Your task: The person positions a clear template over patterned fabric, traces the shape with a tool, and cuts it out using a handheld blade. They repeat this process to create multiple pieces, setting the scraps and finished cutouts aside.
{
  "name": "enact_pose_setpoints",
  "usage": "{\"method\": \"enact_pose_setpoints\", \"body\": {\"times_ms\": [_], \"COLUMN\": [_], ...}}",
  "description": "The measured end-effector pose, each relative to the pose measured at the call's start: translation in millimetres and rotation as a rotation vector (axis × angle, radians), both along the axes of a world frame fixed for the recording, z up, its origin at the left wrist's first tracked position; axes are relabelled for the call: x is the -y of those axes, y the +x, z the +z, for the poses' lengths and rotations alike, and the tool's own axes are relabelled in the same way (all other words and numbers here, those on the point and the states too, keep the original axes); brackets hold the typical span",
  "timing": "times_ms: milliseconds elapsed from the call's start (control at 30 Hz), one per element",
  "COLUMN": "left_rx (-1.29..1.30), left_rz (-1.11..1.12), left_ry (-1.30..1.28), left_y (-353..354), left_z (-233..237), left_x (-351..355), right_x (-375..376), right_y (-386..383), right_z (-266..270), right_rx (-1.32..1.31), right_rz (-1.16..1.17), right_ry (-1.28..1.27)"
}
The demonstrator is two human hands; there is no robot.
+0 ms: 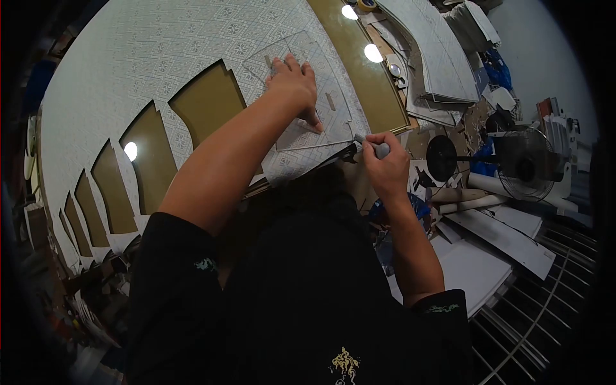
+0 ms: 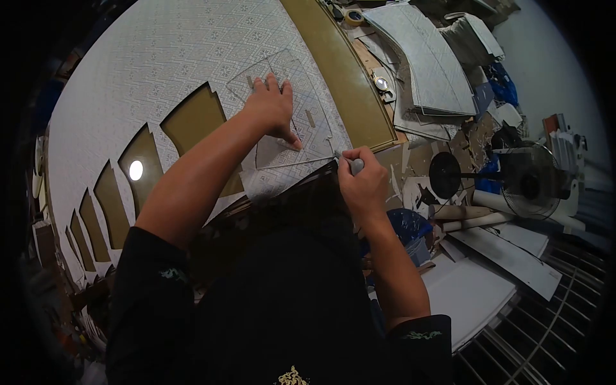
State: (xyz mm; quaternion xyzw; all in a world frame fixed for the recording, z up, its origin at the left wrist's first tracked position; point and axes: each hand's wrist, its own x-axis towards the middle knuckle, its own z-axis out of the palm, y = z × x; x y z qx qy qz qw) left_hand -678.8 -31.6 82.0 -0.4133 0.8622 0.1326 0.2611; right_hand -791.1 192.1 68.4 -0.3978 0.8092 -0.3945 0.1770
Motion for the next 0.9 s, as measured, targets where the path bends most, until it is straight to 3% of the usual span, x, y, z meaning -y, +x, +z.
{"method": "enact_pose_setpoints", "body": {"times_ms": [400, 733, 900], "left_rx": [0.027, 0.023, 0.006], "left_rz": [-0.037, -0.12, -0.072], "left_ry": [-0.027, -0.075, -0.062], "left_y": [-6, -1, 1], "left_z": [0, -11, -5], "left_x": [-2, 5, 1], "right_x": [0, 3, 33], "right_y": [11, -44, -104], "right_z": [-71, -44, -40], "right_rx": [0.037, 0.278, 0.342], "right_rz": [0.011, 0.119, 0.452], "right_ry": [-0.411, -0.262, -0.215]}}
